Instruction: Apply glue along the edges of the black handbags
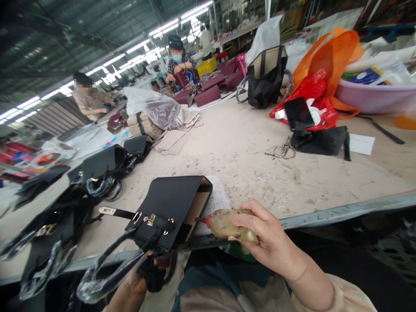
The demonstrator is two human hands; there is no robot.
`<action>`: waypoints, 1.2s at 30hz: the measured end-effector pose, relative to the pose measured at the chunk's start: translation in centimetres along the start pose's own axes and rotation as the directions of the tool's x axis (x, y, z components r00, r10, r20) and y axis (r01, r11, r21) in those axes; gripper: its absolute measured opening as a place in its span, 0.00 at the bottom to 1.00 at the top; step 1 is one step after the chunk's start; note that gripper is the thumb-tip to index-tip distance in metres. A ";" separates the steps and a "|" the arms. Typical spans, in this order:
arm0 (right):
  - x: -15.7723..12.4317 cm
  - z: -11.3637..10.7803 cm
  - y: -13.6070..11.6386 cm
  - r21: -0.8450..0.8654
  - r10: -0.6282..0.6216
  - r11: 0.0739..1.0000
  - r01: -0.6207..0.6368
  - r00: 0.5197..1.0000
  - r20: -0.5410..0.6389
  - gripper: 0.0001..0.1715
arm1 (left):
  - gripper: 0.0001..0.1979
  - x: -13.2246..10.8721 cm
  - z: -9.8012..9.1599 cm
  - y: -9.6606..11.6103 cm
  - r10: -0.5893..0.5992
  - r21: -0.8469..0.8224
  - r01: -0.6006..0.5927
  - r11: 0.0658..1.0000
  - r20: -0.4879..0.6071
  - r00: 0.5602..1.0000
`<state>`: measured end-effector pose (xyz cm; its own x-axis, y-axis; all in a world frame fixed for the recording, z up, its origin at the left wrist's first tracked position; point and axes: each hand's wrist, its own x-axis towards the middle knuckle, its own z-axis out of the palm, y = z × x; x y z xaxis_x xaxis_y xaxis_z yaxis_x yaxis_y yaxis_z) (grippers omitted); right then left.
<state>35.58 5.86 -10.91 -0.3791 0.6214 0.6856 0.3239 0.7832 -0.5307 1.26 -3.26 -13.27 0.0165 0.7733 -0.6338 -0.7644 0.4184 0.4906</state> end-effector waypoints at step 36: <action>-0.5 1.6 2.6 -0.033 0.086 0.995 -0.089 0.991 -0.100 0.14 | 0.14 -0.2 -0.3 1.3 -0.037 0.150 0.050 0.987 -0.091 0.995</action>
<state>35.20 7.67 -13.42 -0.2618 0.6811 0.6838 0.3853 0.7234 -0.5729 0.06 -3.06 -12.71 -0.0143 0.7108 -0.7032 -0.6573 0.5233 0.5424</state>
